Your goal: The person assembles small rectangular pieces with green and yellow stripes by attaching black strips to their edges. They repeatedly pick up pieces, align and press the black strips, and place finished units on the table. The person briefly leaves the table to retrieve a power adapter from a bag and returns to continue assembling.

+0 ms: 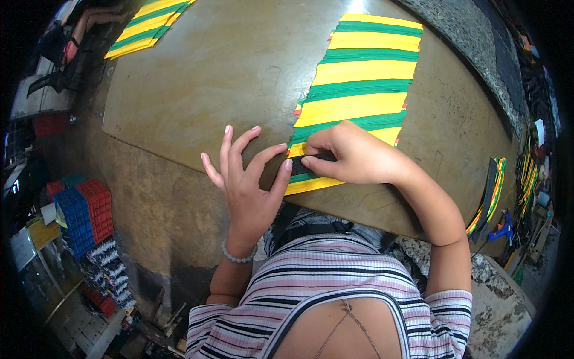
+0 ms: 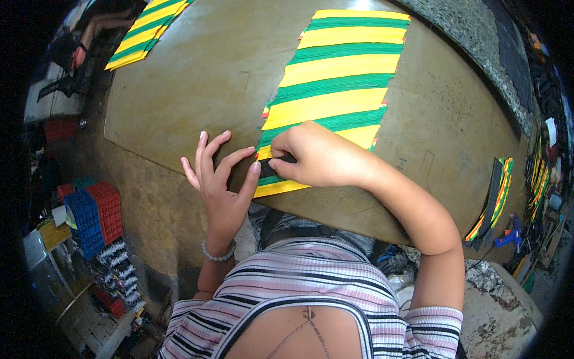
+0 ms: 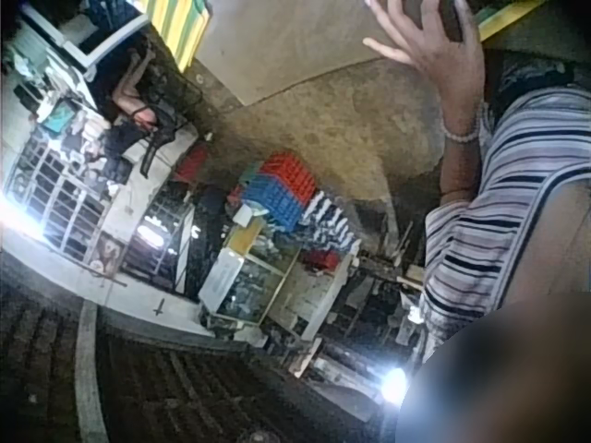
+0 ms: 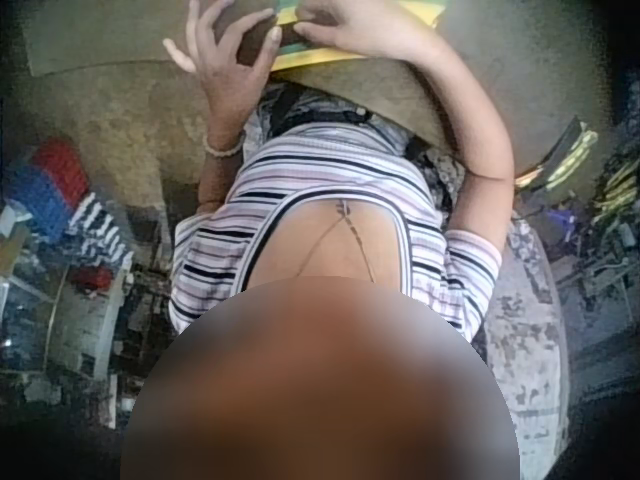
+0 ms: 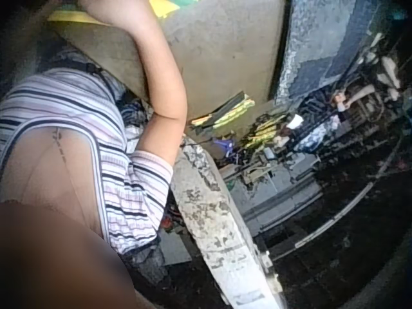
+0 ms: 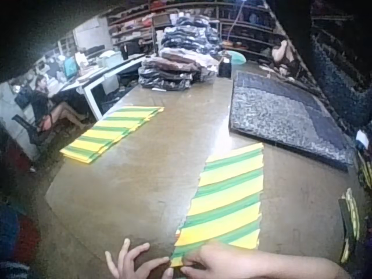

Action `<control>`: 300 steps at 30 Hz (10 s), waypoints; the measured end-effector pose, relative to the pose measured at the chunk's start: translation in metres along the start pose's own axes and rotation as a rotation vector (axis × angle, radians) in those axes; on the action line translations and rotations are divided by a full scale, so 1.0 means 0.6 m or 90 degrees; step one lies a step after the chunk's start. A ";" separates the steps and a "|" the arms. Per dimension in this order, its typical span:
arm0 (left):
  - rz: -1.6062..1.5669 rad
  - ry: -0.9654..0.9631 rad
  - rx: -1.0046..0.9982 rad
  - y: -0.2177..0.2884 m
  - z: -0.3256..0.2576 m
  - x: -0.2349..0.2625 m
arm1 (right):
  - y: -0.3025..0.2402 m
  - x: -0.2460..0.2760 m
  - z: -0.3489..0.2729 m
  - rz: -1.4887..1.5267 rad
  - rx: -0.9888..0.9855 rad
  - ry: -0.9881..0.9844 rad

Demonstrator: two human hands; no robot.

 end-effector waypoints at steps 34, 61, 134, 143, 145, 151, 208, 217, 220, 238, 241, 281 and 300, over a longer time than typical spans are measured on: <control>0.007 -0.103 -0.102 0.045 0.004 -0.020 | 0.057 0.093 -0.115 -0.092 -0.144 0.219; 0.050 -0.142 -0.154 0.050 0.004 -0.026 | 0.049 0.094 -0.108 -0.186 -0.176 0.216; 0.071 -0.253 -0.407 0.158 -0.016 -0.106 | 0.102 0.148 -0.197 -0.165 -0.249 0.324; 0.089 -0.258 -0.420 0.153 -0.017 -0.113 | -0.041 0.040 -0.196 -0.148 0.068 0.324; 0.066 -0.259 -0.412 0.152 -0.015 -0.112 | -0.016 0.060 -0.207 -0.017 0.037 0.374; 0.064 -0.263 -0.408 0.151 -0.014 -0.112 | 0.128 0.115 -0.253 0.189 -0.284 0.548; 0.057 -0.269 -0.264 0.059 -0.045 -0.044 | 0.438 0.763 -0.479 -0.436 -0.593 0.794; -0.162 0.044 -0.236 0.095 -0.018 0.052 | -0.029 0.394 -0.222 -0.110 0.057 0.606; -0.500 0.275 -0.177 0.109 -0.023 0.111 | -0.157 0.096 -0.232 -0.025 0.270 0.095; -0.249 -0.056 -0.334 0.178 -0.023 0.023 | 0.001 0.060 -0.282 0.804 0.170 0.432; 0.023 0.010 -0.239 0.108 -0.022 0.025 | -0.007 0.102 -0.280 0.805 0.111 0.299; -0.055 0.047 0.031 -0.018 0.013 0.014 | 0.017 0.025 0.025 0.119 -0.100 0.152; 0.000 0.029 -0.042 0.009 0.028 0.005 | 0.046 0.143 -0.079 -0.071 -0.204 0.173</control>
Point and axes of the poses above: each hand's wrist, its own z-axis towards the middle knuckle, its own x-axis out of the back of the hand, y = z × x, the point moved 10 cm from there along z, towards the middle knuckle, and after that the axes turned 2 degrees about -x, right-handed, at the moved point
